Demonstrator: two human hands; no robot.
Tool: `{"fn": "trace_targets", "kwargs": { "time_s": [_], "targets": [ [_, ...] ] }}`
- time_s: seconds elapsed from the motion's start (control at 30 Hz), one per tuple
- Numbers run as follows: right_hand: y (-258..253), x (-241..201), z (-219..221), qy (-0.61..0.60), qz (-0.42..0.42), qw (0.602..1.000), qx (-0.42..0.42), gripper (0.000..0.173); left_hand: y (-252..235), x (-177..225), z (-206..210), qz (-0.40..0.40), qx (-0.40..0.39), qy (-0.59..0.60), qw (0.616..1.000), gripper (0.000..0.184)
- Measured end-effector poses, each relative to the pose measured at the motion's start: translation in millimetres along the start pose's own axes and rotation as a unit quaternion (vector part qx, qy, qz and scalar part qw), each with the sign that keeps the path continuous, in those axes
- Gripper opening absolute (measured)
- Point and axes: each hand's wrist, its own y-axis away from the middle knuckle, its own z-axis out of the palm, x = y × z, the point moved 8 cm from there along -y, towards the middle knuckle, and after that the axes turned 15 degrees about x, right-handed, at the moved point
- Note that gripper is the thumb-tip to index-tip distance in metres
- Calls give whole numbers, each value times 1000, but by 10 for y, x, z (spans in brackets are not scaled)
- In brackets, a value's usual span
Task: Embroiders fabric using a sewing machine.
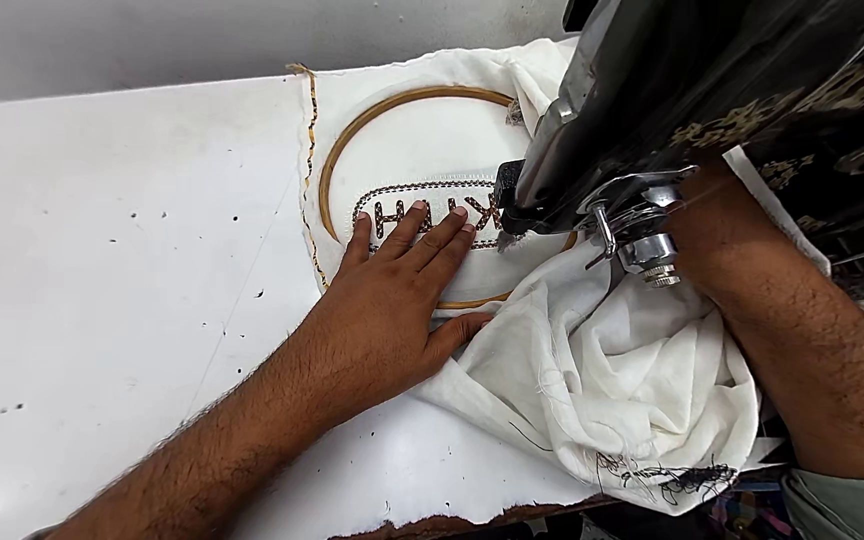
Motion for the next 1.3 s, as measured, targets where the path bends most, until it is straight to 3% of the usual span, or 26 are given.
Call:
{"fn": "trace_targets", "kwargs": {
  "time_s": [0.6, 1.3],
  "targets": [
    [-69, 18, -35, 16, 0, 1000, 16, 29, -31, 23, 20, -1, 10, 0, 1000, 80],
    [-127, 106, -43, 8, 0, 1000, -28, 34, -47, 62, 40, 11, 17, 7, 1000, 78]
  ]
}}
